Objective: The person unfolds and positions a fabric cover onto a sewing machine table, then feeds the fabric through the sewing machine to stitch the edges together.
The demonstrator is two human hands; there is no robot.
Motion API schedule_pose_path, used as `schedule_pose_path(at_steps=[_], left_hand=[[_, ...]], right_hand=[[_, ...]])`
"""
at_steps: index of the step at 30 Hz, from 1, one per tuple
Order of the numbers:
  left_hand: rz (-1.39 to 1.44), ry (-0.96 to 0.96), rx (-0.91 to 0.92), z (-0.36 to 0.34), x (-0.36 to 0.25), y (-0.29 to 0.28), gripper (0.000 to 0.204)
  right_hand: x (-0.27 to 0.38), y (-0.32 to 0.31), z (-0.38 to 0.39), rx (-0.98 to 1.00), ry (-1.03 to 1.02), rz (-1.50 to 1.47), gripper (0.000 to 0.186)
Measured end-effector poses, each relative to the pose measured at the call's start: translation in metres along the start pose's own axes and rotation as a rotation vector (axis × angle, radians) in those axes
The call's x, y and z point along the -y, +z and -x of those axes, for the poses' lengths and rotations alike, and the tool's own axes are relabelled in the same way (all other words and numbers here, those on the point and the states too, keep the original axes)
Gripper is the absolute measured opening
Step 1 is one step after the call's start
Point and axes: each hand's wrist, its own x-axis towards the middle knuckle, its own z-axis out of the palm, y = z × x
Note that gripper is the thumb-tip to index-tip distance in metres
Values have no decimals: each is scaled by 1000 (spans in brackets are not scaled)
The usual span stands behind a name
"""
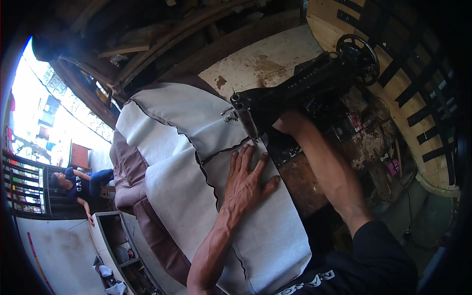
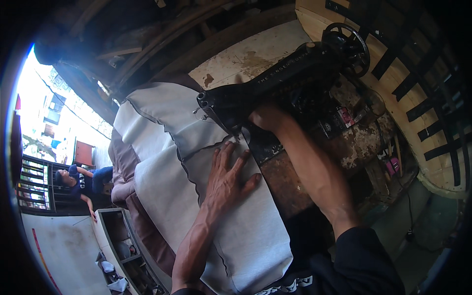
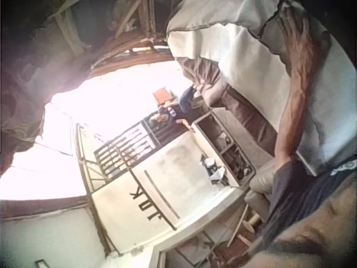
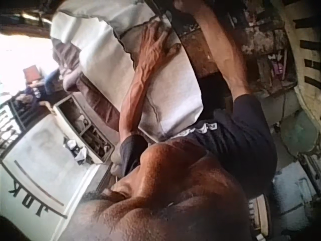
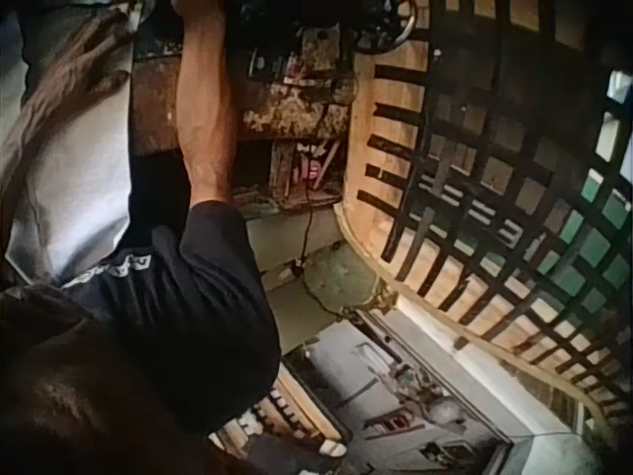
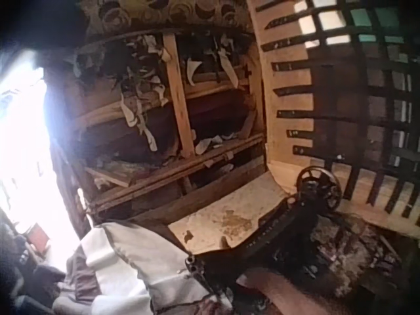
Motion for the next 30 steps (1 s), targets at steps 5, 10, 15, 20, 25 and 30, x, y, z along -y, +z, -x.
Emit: schedule_pose_path(at_steps=[5, 10, 15, 20, 25, 30], left_hand=[[20, 21, -19, -7, -7, 0, 68], [29, -10, 12, 3, 4, 1, 68], [24, 12, 11, 5, -8, 1, 69], [25, 25, -27, 0, -1, 6, 69], [7, 21, -21, 7, 1, 7, 66], [-19, 33, 4, 14, -13, 6, 66]], right_hand=[[11, 7, 10, -344, -483, 557, 74], [102, -20, 52, 201, 128, 742, 46], [225, -151, 54, -884, -287, 815, 54], [184, -253, -17, -202, 409, 1562, 57], [225, -203, 65, -573, 319, 1435, 51], [189, -266, 33, -350, 276, 1331, 54]])
